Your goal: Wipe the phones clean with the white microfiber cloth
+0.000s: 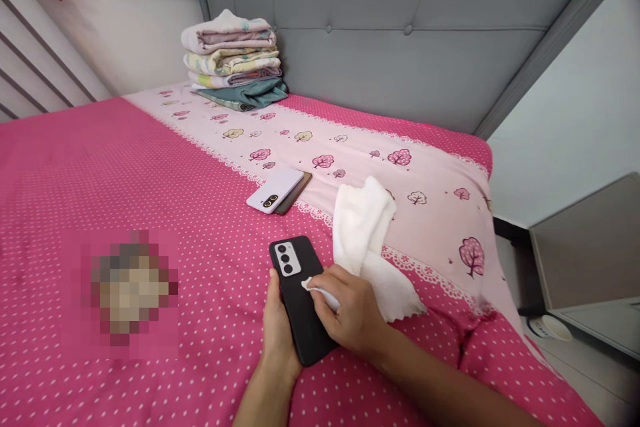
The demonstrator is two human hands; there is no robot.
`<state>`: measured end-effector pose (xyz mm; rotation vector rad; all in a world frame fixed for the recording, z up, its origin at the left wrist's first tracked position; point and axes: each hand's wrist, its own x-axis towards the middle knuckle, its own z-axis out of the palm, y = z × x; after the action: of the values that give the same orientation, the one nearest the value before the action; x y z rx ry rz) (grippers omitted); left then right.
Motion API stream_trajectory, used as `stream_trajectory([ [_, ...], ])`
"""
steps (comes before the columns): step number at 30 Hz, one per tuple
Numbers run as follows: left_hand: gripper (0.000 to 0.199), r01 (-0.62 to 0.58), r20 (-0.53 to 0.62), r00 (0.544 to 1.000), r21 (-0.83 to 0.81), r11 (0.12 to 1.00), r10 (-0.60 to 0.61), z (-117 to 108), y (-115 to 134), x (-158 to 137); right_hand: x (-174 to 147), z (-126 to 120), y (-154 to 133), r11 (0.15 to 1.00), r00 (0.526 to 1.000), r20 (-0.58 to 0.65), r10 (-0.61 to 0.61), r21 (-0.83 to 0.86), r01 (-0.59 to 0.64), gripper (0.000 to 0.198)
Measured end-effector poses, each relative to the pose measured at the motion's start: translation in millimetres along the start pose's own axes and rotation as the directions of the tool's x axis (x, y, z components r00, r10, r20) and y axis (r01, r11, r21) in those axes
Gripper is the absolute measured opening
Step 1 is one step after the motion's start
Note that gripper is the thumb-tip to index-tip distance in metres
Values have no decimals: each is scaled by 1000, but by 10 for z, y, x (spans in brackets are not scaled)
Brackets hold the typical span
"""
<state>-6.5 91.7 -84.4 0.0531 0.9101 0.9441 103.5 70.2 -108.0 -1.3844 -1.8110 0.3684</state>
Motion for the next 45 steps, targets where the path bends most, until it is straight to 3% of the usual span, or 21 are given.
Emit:
stream_trajectory([
  [45, 46, 10, -4, 1000, 2, 1000, -10, 5, 3, -23, 7, -3, -1, 1000, 1000, -2, -5, -11, 5, 18],
])
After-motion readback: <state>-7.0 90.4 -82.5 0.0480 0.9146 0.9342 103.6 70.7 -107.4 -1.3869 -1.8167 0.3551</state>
